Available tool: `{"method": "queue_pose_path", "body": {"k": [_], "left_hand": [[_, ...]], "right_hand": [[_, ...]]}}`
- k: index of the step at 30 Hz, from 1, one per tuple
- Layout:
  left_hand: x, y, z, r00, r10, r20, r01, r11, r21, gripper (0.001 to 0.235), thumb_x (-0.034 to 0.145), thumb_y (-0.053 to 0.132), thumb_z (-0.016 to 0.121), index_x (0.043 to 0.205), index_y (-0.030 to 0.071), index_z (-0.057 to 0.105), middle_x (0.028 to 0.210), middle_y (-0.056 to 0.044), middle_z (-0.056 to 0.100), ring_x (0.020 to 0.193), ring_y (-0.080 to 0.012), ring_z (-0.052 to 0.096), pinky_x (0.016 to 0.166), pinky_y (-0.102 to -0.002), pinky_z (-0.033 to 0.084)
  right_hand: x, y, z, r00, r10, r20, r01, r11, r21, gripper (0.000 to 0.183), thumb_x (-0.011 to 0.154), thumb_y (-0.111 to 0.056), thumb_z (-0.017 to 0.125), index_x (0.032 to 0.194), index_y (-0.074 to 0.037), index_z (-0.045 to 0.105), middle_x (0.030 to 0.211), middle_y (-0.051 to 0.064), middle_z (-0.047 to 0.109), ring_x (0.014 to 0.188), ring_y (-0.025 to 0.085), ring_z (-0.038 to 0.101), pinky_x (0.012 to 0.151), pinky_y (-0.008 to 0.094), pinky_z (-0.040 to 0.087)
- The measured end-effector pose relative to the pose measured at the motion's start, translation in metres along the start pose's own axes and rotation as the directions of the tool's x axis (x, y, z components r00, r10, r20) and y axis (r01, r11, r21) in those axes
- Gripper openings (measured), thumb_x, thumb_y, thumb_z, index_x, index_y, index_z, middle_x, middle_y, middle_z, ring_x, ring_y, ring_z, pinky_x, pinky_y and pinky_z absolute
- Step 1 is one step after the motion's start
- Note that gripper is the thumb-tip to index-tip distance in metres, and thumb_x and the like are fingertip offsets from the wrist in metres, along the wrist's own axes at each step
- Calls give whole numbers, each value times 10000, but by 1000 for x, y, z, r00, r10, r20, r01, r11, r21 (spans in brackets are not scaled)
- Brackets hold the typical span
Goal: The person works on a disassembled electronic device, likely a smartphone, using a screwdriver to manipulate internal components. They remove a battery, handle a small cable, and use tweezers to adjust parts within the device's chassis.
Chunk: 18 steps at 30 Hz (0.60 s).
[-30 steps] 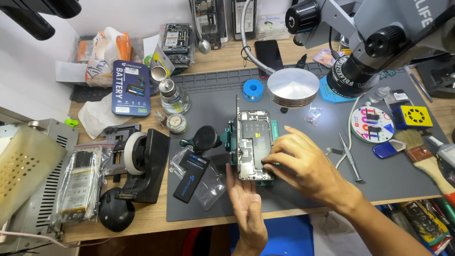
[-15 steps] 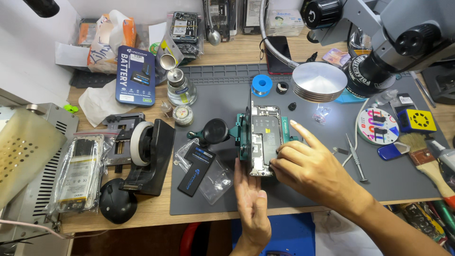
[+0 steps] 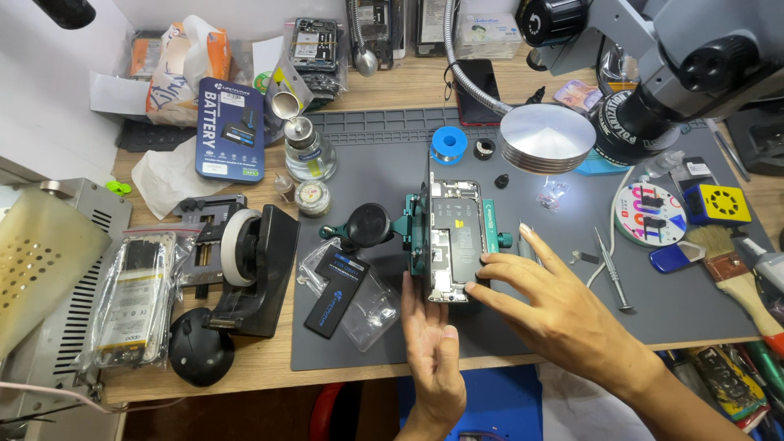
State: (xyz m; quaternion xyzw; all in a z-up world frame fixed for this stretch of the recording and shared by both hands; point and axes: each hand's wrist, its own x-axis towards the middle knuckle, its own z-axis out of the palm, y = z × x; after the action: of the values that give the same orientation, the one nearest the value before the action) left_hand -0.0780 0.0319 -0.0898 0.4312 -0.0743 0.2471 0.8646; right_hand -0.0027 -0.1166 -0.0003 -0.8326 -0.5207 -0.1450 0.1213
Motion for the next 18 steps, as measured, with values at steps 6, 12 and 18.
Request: {"method": "queue_pose_path", "body": {"k": [6, 12, 18], "left_hand": [[4, 12, -8, 976, -156, -150, 179, 971, 156, 730, 964, 88, 477, 1642, 39, 212, 1538, -243, 489, 1247, -270, 629, 1081, -388, 493], [17, 17, -10, 973, -230, -33, 224, 966, -127, 756, 950, 25, 478, 1645, -17, 185, 1676, -221, 348, 1479, -323, 465, 1182, -483, 423], [29, 30, -3, 956, -289, 40, 292, 940, -175, 814, 941, 74, 518, 1673, 67, 163, 1695, -171, 328, 1448, -333, 506, 1132, -417, 445]], "right_hand": [[-20, 0, 20, 934, 313, -171, -316, 949, 13, 707, 833, -451, 835, 1376, -68, 594, 1303, 140, 621, 1212, 313, 624, 1209, 552, 438], [-34, 6, 69, 890, 387, -239, -367, 922, 125, 682, 911, -189, 756, 1500, 29, 491, 1389, 193, 657, 1240, 384, 640, 1180, 484, 466], [-27, 13, 70, 858, 445, -258, -405, 893, 195, 662, 941, -134, 716, 1539, 1, 470, 1281, 183, 642, 1147, 328, 649, 1005, 413, 512]]}}
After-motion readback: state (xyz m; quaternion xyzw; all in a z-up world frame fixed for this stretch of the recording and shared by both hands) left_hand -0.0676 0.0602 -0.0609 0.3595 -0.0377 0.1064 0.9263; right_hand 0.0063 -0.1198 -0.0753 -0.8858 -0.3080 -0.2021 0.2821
